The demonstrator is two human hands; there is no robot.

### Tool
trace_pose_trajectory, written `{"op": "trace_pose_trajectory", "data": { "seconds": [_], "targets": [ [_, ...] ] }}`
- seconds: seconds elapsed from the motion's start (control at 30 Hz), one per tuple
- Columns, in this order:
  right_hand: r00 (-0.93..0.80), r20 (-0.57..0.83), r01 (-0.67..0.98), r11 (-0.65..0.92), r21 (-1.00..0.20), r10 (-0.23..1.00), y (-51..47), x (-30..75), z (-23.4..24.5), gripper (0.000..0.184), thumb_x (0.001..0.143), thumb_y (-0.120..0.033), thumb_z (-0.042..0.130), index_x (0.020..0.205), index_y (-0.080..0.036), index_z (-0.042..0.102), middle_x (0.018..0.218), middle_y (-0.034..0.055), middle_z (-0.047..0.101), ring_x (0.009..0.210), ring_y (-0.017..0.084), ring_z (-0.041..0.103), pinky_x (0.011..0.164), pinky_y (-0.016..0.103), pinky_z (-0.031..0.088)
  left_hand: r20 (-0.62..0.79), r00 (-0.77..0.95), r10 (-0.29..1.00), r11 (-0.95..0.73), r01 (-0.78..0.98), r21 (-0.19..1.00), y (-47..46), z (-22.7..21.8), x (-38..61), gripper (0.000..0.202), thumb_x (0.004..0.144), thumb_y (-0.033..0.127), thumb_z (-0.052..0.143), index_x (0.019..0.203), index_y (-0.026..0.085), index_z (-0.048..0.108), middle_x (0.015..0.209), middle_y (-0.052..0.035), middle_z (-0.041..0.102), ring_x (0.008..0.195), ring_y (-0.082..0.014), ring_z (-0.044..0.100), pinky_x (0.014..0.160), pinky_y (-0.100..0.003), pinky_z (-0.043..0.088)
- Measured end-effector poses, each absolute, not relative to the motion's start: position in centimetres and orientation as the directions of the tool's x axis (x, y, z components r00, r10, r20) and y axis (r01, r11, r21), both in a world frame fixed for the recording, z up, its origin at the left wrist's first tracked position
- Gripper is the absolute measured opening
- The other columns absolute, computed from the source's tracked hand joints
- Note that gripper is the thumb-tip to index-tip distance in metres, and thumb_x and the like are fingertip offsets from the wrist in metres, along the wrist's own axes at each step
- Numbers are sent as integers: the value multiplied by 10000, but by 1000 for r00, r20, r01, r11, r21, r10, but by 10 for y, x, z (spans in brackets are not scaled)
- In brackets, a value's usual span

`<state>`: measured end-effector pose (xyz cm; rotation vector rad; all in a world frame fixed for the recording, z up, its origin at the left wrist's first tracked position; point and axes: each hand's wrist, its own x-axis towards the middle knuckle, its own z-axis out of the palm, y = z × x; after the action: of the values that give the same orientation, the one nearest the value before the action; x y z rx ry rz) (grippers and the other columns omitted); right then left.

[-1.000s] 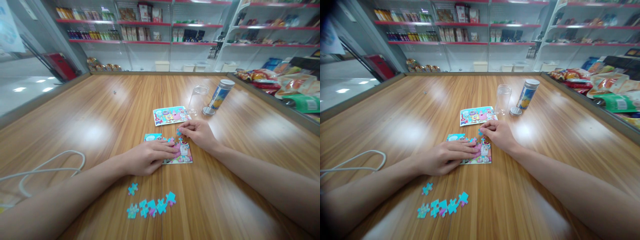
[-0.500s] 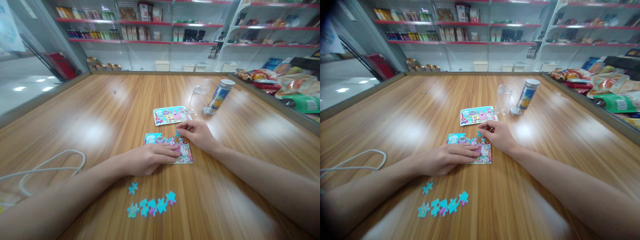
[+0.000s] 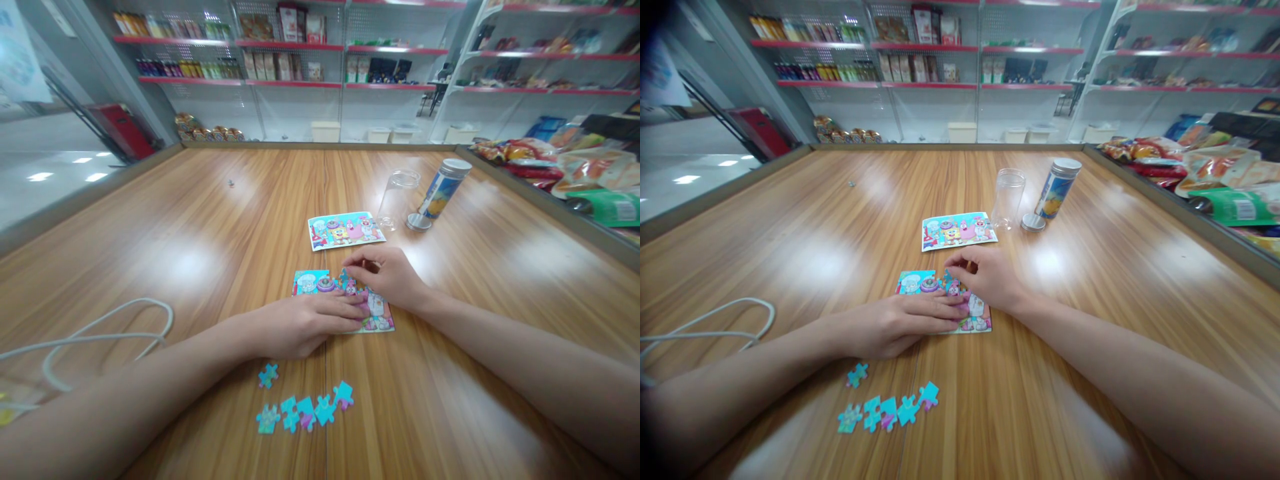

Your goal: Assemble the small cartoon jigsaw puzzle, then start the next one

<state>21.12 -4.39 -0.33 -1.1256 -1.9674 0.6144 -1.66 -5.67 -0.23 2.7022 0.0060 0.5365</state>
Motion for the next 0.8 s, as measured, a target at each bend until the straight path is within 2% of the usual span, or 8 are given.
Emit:
{"op": "trace_pose_trajectory", "data": {
  "seconds": [0.13, 0.3, 0.53, 0.7, 0.8],
  "targets": [
    [-381, 447, 509, 587, -630, 810, -45, 210, -1, 116, 877, -177, 650, 917, -176, 759, 814, 21, 734, 670, 115, 602, 625, 249, 466, 367, 927, 72, -938, -62, 340, -57, -1, -16, 432, 898, -1, 469, 1301, 64, 611, 1353, -200, 634, 1378, -250, 526, 1204, -448, 426],
    [-442, 516, 505, 679, -533, 734, -44, 208, -1, 146, 880, -125, 627, 933, -176, 753, 845, 42, 730, 775, 147, 638, 716, 285, 494, 370, 927, 68, -952, -51, 303, -56, 0, -16, 434, 894, 13, 482, 1300, 81, 618, 1354, -181, 639, 1364, -262, 541, 1234, -491, 364],
    [-508, 527, 495, 731, -469, 682, -39, 209, -9, 151, 879, -103, 634, 912, -176, 762, 906, 66, 737, 890, 191, 658, 825, 357, 525, 345, 935, 82, -949, -33, 314, -56, 1, -16, 439, 904, 21, 473, 1311, 105, 615, 1353, -159, 646, 1365, -258, 539, 1219, -480, 385],
    [-535, 521, 496, 746, -443, 665, -40, 210, -8, 146, 887, -107, 622, 882, -173, 752, 925, 69, 729, 900, 199, 648, 835, 369, 528, 334, 937, 105, -944, -12, 331, -55, 0, -17, 477, 888, 3, 487, 1327, 143, 609, 1358, -130, 648, 1374, -250, 528, 1227, -475, 376],
    [-510, 582, 493, 770, -406, 633, -45, 210, -3, 186, 896, -80, 573, 943, -173, 727, 942, 70, 720, 914, 199, 639, 846, 370, 523, 330, 938, 103, -938, -19, 347, -54, -2, -18, 515, 865, -22, 498, 1342, 143, 604, 1390, -133, 623, 1406, -262, 492, 1229, -485, 374]
  ]
}}
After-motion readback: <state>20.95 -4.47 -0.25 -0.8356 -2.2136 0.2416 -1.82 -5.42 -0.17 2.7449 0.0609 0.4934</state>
